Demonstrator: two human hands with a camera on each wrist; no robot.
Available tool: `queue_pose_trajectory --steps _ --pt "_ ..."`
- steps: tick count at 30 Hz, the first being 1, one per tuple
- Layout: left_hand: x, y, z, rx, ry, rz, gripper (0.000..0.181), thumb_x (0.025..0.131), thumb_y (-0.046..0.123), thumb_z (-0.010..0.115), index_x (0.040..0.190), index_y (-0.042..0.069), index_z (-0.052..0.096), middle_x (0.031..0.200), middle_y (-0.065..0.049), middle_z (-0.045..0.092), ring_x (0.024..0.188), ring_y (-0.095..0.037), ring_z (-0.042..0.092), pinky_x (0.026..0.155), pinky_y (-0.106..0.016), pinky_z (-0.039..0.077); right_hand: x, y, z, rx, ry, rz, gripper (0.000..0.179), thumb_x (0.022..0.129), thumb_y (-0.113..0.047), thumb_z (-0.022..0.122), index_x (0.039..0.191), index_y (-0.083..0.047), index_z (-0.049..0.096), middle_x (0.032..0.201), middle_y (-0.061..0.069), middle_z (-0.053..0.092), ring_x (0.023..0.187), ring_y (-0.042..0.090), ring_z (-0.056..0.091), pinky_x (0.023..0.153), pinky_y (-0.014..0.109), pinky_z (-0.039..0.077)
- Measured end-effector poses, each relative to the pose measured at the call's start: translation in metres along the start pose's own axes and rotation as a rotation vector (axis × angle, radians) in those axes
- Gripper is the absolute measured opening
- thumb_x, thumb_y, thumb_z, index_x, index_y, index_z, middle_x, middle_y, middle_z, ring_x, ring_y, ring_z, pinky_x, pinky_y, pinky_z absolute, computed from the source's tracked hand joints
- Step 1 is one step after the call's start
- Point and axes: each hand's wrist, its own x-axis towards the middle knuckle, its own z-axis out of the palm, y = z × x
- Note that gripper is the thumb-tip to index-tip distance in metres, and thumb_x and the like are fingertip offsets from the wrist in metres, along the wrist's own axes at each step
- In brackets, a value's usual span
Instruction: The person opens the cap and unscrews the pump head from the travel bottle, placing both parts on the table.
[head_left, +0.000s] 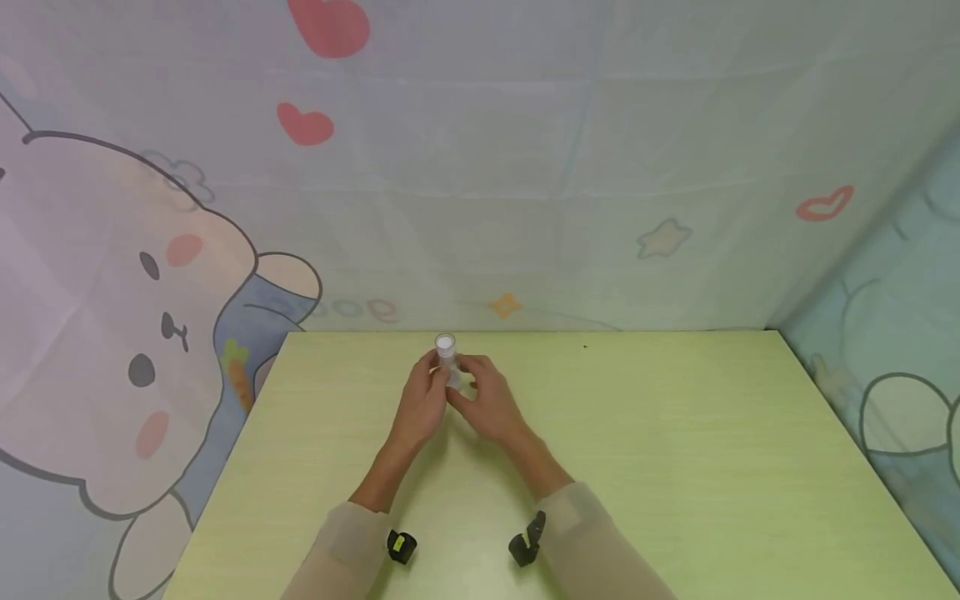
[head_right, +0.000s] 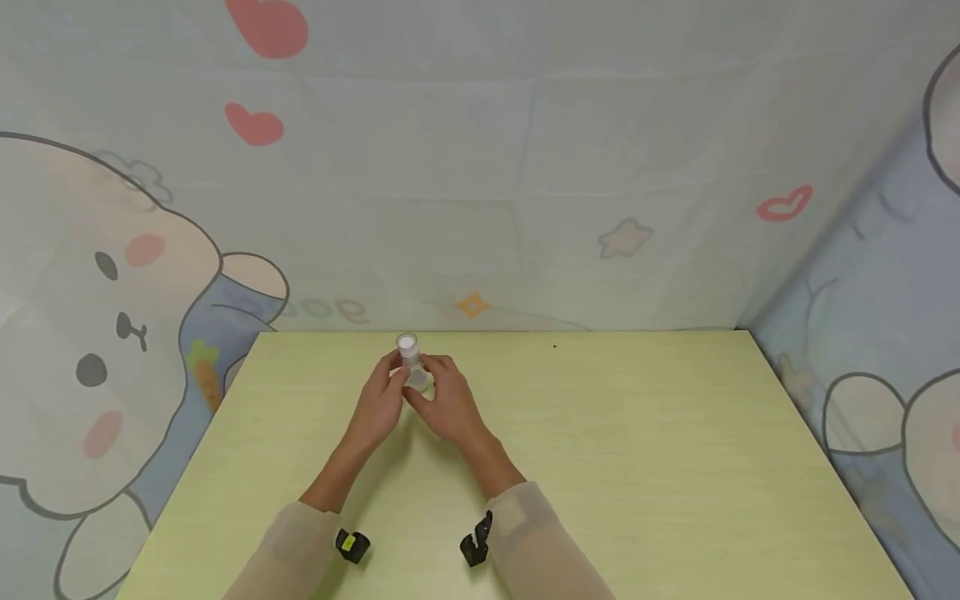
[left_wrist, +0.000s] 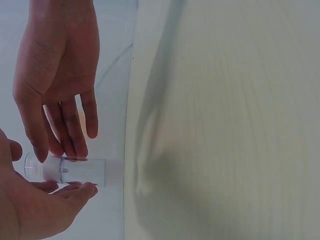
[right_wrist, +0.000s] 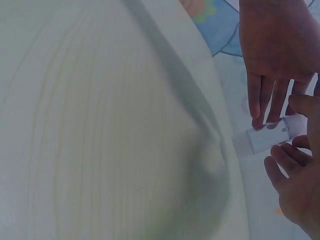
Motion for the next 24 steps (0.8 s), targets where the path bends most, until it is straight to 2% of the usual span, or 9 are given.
queue_pose_trajectory --steps 4,14,24 --pt "0.000 0.004 0.004 0.008 -0.007 0.038 0.053 0.113 0.025 0.044 0.160 0.000 0.037 0.158 -0.021 0.046 0.147 -0.039 0.046 0.118 -0.059 0.039 -0.002 -0.001 -0.007 -0.003 0.014 -0.016 0.055 0.101 -0.017 0.074 0.150 -0.001 0.055 0.145 0.019 0.057 0.133 0.036 0.057 0.102 0.053 0.056" --pt "0.000 0.016 0.011 0.004 -0.024 0.050 0.054 0.113 0.029 0.045 0.161 0.004 0.038 0.158 -0.018 0.048 0.145 -0.038 0.049 0.118 -0.056 0.041 -0.007 -0.002 -0.025 -0.041 0.048 -0.042 0.055 0.101 -0.019 0.076 0.149 -0.002 0.056 0.143 0.018 0.058 0.131 0.034 0.059 0.101 0.052 0.056" --pt "0.000 0.030 0.020 0.050 -0.090 0.080 0.054 0.114 0.032 0.042 0.161 0.007 0.039 0.158 -0.015 0.047 0.144 -0.038 0.050 0.115 -0.057 0.044 -0.012 0.002 -0.044 -0.043 0.077 -0.015 0.056 0.100 -0.021 0.077 0.150 -0.006 0.056 0.145 0.014 0.058 0.133 0.030 0.058 0.103 0.050 0.056"
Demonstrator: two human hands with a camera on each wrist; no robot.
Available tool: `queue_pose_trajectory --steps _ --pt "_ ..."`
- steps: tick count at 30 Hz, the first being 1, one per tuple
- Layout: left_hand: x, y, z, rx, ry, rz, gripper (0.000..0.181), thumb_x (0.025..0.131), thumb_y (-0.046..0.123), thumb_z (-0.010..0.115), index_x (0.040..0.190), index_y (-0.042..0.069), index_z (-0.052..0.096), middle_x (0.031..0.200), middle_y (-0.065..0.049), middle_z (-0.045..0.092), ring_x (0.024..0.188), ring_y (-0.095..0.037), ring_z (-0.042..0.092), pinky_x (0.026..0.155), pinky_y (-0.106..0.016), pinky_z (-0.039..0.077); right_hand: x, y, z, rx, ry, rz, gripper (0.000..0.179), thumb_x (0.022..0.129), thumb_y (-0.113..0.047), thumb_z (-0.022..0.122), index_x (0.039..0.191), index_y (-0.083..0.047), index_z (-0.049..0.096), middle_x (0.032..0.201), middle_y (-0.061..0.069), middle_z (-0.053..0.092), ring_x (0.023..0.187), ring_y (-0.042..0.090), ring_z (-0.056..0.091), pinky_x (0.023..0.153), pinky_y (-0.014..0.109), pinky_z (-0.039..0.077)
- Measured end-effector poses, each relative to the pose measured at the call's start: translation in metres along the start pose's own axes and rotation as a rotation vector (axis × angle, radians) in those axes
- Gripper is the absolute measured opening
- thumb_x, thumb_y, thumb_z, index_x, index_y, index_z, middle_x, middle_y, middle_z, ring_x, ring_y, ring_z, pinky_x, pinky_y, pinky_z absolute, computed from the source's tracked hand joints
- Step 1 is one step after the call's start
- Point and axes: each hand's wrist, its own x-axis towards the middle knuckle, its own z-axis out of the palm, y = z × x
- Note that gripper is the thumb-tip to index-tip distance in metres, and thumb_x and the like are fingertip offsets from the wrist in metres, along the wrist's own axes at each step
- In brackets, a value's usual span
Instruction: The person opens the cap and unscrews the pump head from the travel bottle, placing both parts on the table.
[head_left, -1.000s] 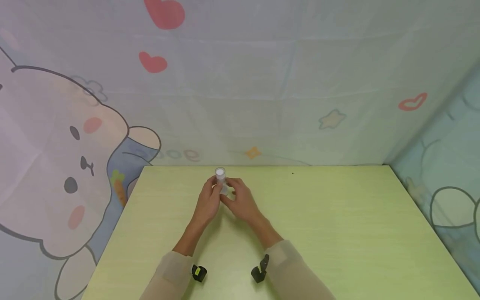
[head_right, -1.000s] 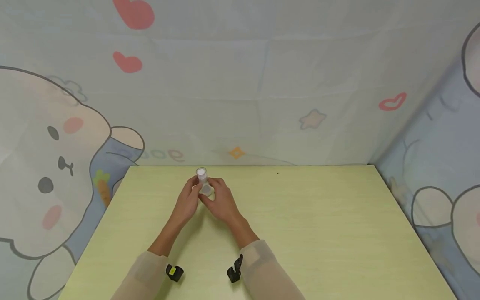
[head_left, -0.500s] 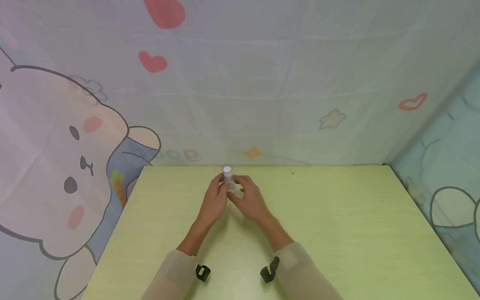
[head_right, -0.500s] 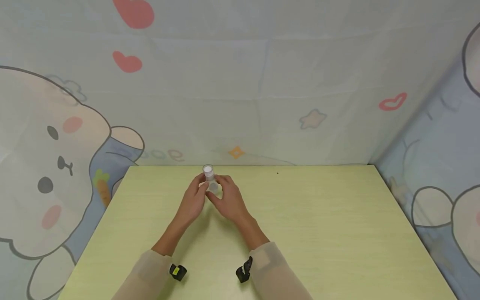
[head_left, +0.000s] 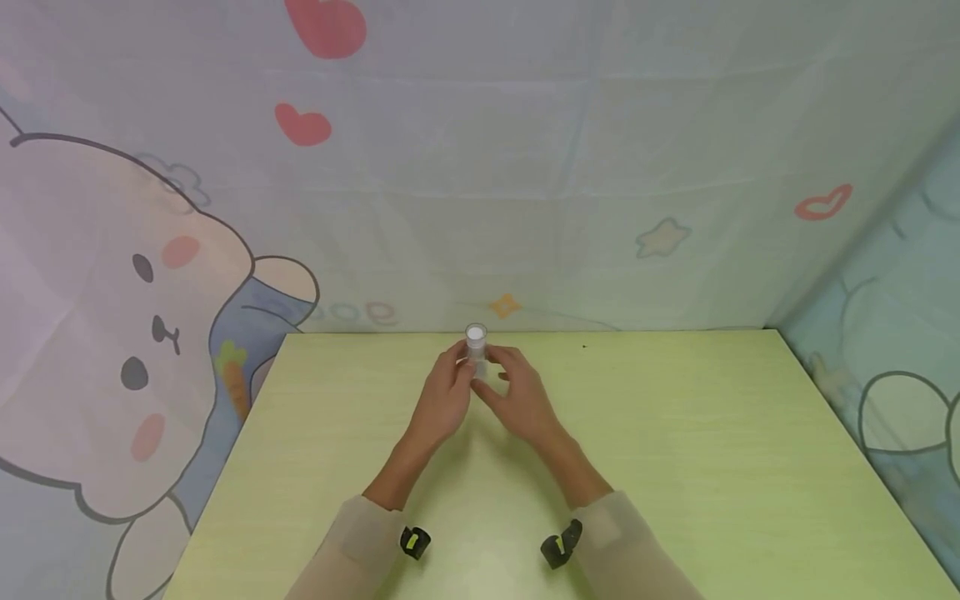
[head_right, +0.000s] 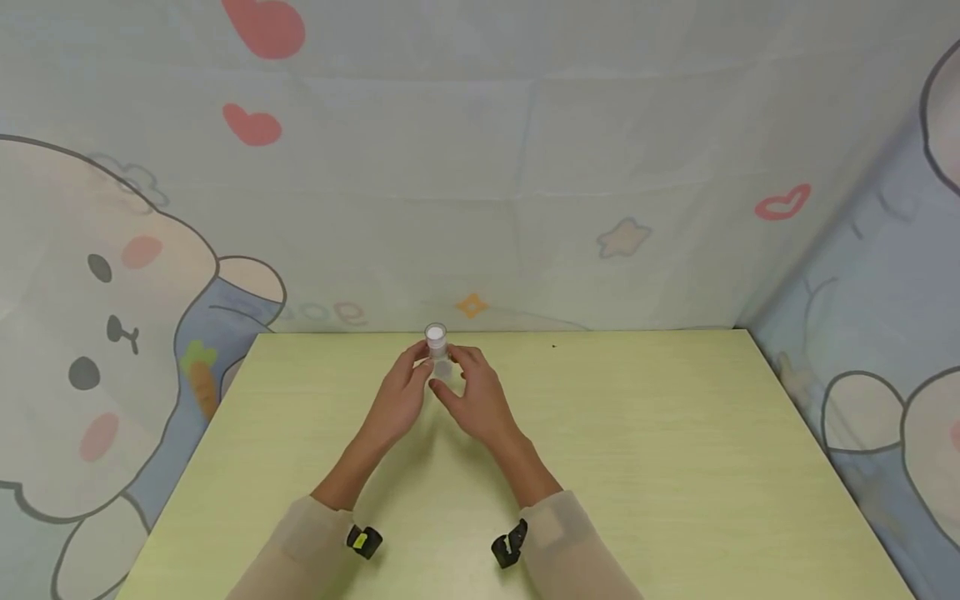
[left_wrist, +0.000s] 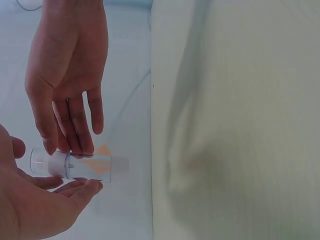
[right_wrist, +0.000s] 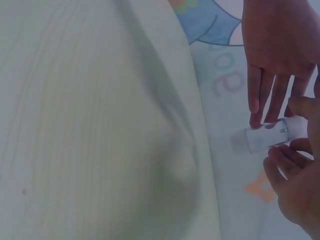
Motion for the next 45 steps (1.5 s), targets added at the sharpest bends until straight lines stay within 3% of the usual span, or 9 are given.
queue_pose_trajectory --steps 23,38,45 --pt "-0.012 0.008 0.034 -0.016 -0.061 0.042 0.052 0.114 0.031 0.043 0.161 0.009 0.041 0.151 -0.015 0.053 0.136 -0.036 0.056 0.110 -0.056 0.049 -0.035 0.003 -0.034 0.042 0.048 0.012 0.054 0.100 -0.018 0.077 0.149 -0.006 0.058 0.145 0.014 0.059 0.133 0.035 0.059 0.103 0.055 0.055" --pt "-0.019 0.015 0.045 -0.005 -0.100 0.044 0.055 0.114 0.034 0.044 0.163 0.010 0.038 0.156 -0.016 0.050 0.139 -0.037 0.054 0.113 -0.055 0.047 -0.045 0.008 -0.046 0.056 0.072 0.025 0.051 0.100 -0.018 0.077 0.147 -0.005 0.059 0.143 0.014 0.060 0.130 0.036 0.060 0.104 0.053 0.055" --pt "-0.022 0.012 0.050 -0.022 -0.100 0.043 0.055 0.114 0.035 0.045 0.162 0.009 0.040 0.155 -0.016 0.051 0.140 -0.036 0.054 0.113 -0.055 0.046 -0.050 0.016 -0.051 0.063 0.056 0.028 0.050 0.101 -0.019 0.077 0.147 -0.008 0.059 0.143 0.011 0.061 0.131 0.034 0.060 0.104 0.054 0.055"
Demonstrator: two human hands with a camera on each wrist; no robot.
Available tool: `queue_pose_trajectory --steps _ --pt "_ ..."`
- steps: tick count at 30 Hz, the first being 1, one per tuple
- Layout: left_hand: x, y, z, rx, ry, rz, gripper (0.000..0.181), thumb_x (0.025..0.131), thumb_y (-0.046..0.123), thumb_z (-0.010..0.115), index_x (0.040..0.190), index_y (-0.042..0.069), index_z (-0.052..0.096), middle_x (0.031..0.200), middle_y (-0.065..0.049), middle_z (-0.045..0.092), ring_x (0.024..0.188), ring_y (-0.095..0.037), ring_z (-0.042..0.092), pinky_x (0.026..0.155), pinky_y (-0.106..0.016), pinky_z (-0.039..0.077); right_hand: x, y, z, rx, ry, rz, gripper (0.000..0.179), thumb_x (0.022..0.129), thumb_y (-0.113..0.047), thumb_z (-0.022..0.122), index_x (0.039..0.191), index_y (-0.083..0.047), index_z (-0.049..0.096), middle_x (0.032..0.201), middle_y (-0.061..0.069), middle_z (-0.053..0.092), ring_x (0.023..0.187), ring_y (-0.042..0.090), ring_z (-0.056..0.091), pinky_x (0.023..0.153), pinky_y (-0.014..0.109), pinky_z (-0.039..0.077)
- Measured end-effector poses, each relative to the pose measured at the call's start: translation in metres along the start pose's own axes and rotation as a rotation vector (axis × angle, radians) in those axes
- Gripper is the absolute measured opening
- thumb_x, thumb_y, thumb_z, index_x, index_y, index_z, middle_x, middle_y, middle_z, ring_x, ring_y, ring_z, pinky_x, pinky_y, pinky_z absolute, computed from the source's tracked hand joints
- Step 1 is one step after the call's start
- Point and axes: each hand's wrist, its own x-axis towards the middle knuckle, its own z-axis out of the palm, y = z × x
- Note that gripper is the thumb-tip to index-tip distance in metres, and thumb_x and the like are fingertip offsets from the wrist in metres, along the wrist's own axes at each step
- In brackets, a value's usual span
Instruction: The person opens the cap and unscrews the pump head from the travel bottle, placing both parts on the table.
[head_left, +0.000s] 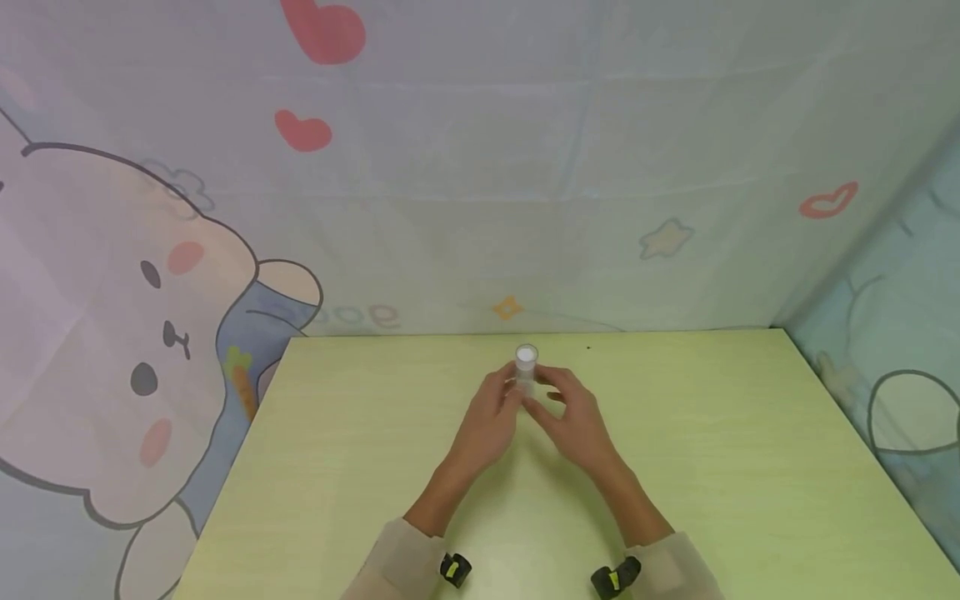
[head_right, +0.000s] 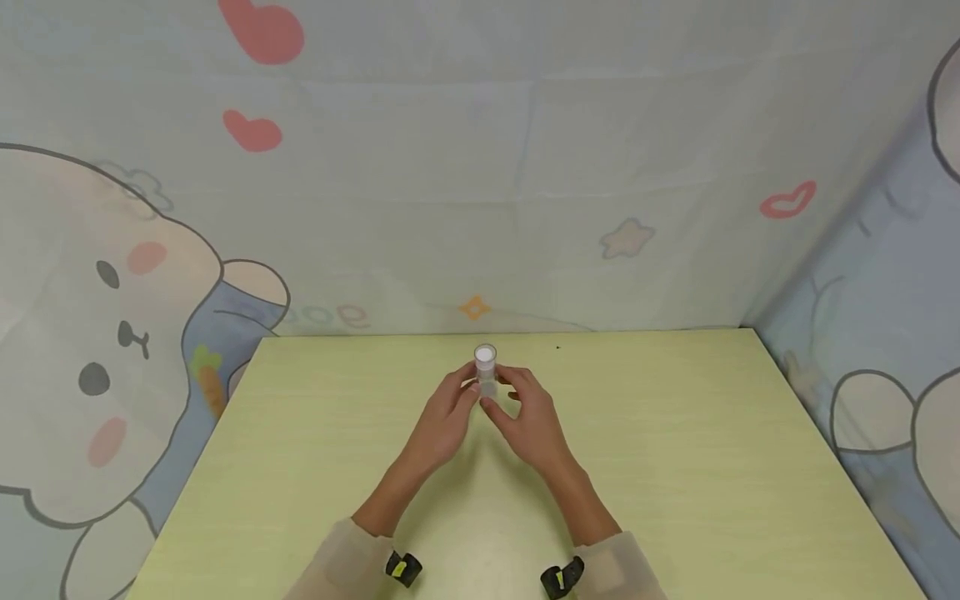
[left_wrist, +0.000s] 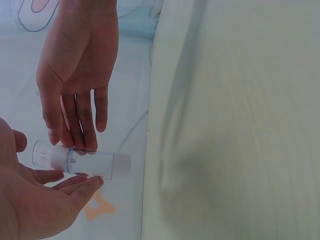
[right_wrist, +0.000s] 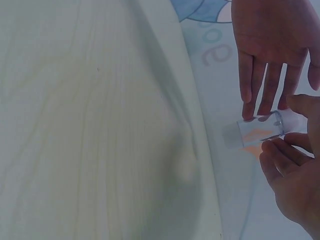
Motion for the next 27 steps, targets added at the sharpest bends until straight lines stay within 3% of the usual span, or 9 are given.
queue_pose_trajectory --steps 19,27 --pt "-0.006 -0.003 0.022 -0.041 -0.017 0.006 0.055 0.114 0.037 0.046 0.159 0.007 0.044 0.151 -0.018 0.054 0.136 -0.034 0.055 0.112 -0.056 0.046 -0.017 0.013 -0.017 0.015 0.014 -0.037 0.045 0.100 -0.017 0.077 0.142 -0.006 0.063 0.137 0.013 0.066 0.128 0.034 0.063 0.101 0.055 0.056" --pt "-0.006 -0.001 0.027 -0.033 -0.036 -0.007 0.056 0.113 0.039 0.046 0.160 0.008 0.044 0.151 -0.015 0.054 0.138 -0.032 0.055 0.114 -0.053 0.045 -0.022 0.017 -0.021 0.009 0.037 -0.010 0.043 0.101 -0.019 0.076 0.141 -0.008 0.064 0.136 0.009 0.066 0.125 0.032 0.065 0.101 0.055 0.056"
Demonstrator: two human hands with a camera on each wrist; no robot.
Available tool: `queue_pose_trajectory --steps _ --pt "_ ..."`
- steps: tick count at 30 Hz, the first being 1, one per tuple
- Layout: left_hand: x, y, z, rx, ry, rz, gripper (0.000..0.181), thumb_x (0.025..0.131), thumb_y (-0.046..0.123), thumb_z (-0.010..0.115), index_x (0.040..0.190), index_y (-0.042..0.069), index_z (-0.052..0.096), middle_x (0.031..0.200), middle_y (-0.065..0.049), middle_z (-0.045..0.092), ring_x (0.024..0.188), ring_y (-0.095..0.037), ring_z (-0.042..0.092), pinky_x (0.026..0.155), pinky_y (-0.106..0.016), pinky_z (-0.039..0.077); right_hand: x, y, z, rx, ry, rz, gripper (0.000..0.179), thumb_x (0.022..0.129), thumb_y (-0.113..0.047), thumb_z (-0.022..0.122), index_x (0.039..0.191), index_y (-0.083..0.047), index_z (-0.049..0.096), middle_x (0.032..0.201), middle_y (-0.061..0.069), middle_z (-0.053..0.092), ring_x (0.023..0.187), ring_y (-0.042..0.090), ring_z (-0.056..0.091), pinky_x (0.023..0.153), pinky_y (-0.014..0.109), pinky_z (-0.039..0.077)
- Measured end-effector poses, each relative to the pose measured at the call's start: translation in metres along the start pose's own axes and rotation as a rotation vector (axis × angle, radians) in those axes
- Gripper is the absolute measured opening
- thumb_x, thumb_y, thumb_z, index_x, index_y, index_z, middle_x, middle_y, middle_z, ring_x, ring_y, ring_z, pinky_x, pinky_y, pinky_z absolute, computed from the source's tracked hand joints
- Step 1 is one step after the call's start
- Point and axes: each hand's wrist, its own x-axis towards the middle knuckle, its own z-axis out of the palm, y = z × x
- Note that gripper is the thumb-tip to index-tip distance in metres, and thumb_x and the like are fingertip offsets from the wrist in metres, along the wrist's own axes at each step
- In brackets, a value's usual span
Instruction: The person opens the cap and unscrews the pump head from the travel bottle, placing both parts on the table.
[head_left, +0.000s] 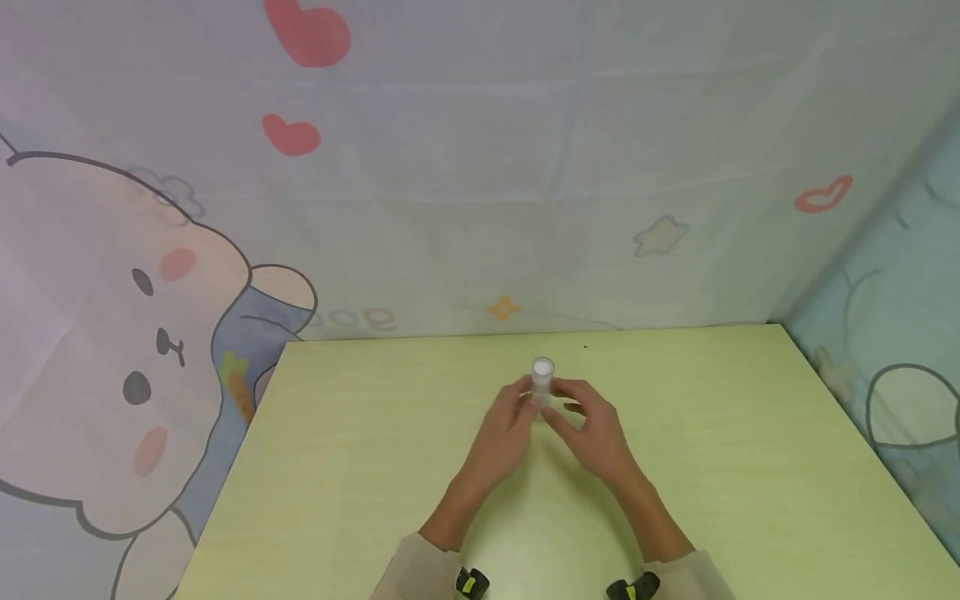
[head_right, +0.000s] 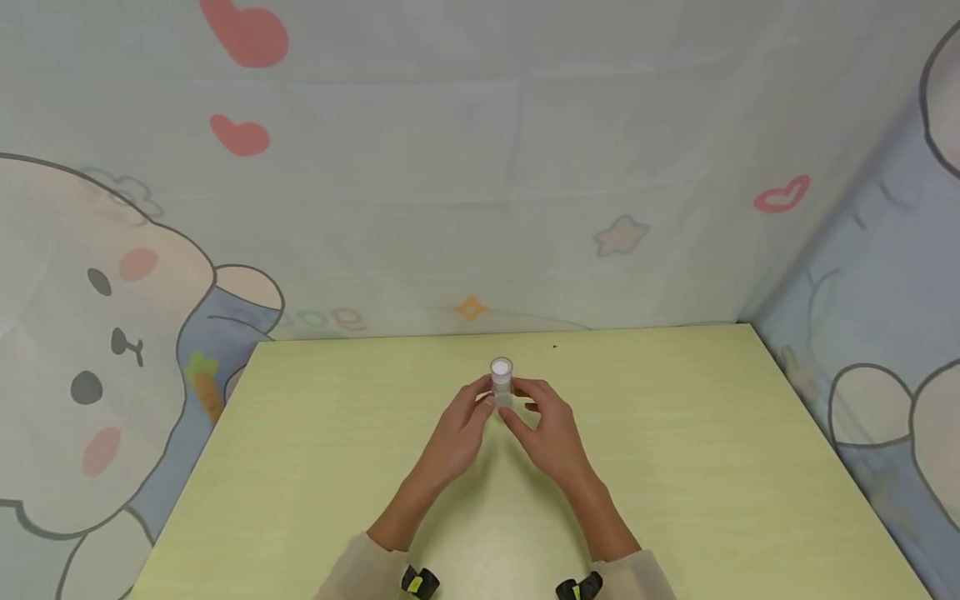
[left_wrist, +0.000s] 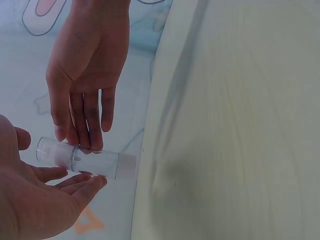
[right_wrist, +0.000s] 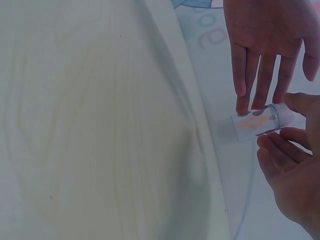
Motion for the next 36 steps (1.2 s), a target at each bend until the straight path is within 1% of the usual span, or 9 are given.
queue_pose_trajectory --steps 6,13,19,22,26,29,31,36 --pt "0.000 -0.001 0.002 0.029 -0.003 -0.003 0.055 0.114 0.039 0.045 0.160 0.009 0.044 0.151 -0.014 0.054 0.136 -0.031 0.056 0.114 -0.054 0.045 -0.002 0.003 -0.001 0.010 0.016 0.006 0.042 0.100 -0.015 0.077 0.139 -0.005 0.064 0.135 0.012 0.067 0.124 0.035 0.065 0.100 0.058 0.056" --pt "-0.001 -0.002 0.005 0.033 -0.020 0.001 0.051 0.114 0.032 0.046 0.159 0.007 0.044 0.152 -0.016 0.054 0.134 -0.033 0.059 0.112 -0.055 0.047 -0.004 0.005 -0.001 0.007 0.023 0.031 0.039 0.101 -0.014 0.076 0.137 -0.005 0.066 0.133 0.012 0.068 0.125 0.034 0.065 0.100 0.058 0.056" --pt "-0.003 -0.004 0.004 0.035 -0.036 -0.014 0.052 0.114 0.035 0.044 0.160 0.011 0.045 0.150 -0.013 0.054 0.135 -0.032 0.058 0.112 -0.056 0.046 -0.007 0.009 -0.001 0.018 0.023 0.028 0.037 0.101 -0.014 0.076 0.135 -0.006 0.067 0.131 0.011 0.069 0.122 0.036 0.066 0.099 0.060 0.056" --pt "-0.004 -0.005 0.004 0.032 -0.045 -0.017 0.051 0.114 0.036 0.044 0.159 0.013 0.046 0.149 -0.012 0.055 0.135 -0.031 0.058 0.112 -0.056 0.046 -0.008 0.011 -0.002 0.025 0.022 0.038 0.035 0.101 -0.015 0.076 0.134 -0.007 0.067 0.130 0.011 0.070 0.122 0.035 0.066 0.100 0.058 0.056" --pt "-0.005 -0.008 0.006 0.029 -0.044 -0.011 0.050 0.115 0.036 0.043 0.159 0.012 0.047 0.148 -0.012 0.056 0.135 -0.030 0.056 0.111 -0.056 0.047 -0.010 0.013 -0.003 0.031 0.015 0.066 0.034 0.101 -0.017 0.077 0.132 -0.008 0.068 0.130 0.008 0.070 0.123 0.031 0.066 0.101 0.054 0.056" --pt "-0.007 -0.010 0.007 0.030 -0.046 -0.016 0.050 0.115 0.035 0.043 0.159 0.011 0.047 0.150 -0.012 0.055 0.136 -0.030 0.054 0.111 -0.056 0.046 -0.011 0.015 -0.003 0.035 0.008 0.080 0.033 0.101 -0.017 0.077 0.131 -0.007 0.068 0.130 0.009 0.070 0.124 0.031 0.066 0.102 0.054 0.056" --pt "-0.007 -0.012 0.008 0.033 -0.045 -0.016 0.049 0.115 0.034 0.043 0.159 0.011 0.047 0.150 -0.013 0.055 0.138 -0.030 0.053 0.111 -0.056 0.046 -0.013 0.016 -0.003 0.038 0.006 0.082 0.033 0.100 -0.016 0.077 0.131 -0.007 0.068 0.130 0.009 0.070 0.123 0.031 0.066 0.102 0.054 0.056" --pt "-0.009 -0.012 0.010 0.008 -0.034 -0.018 0.048 0.115 0.031 0.043 0.158 0.010 0.047 0.152 -0.015 0.054 0.140 -0.033 0.052 0.113 -0.058 0.045 -0.015 0.018 -0.002 0.051 0.011 0.070 0.033 0.100 -0.016 0.077 0.131 -0.007 0.069 0.129 0.008 0.071 0.123 0.031 0.067 0.102 0.055 0.056"
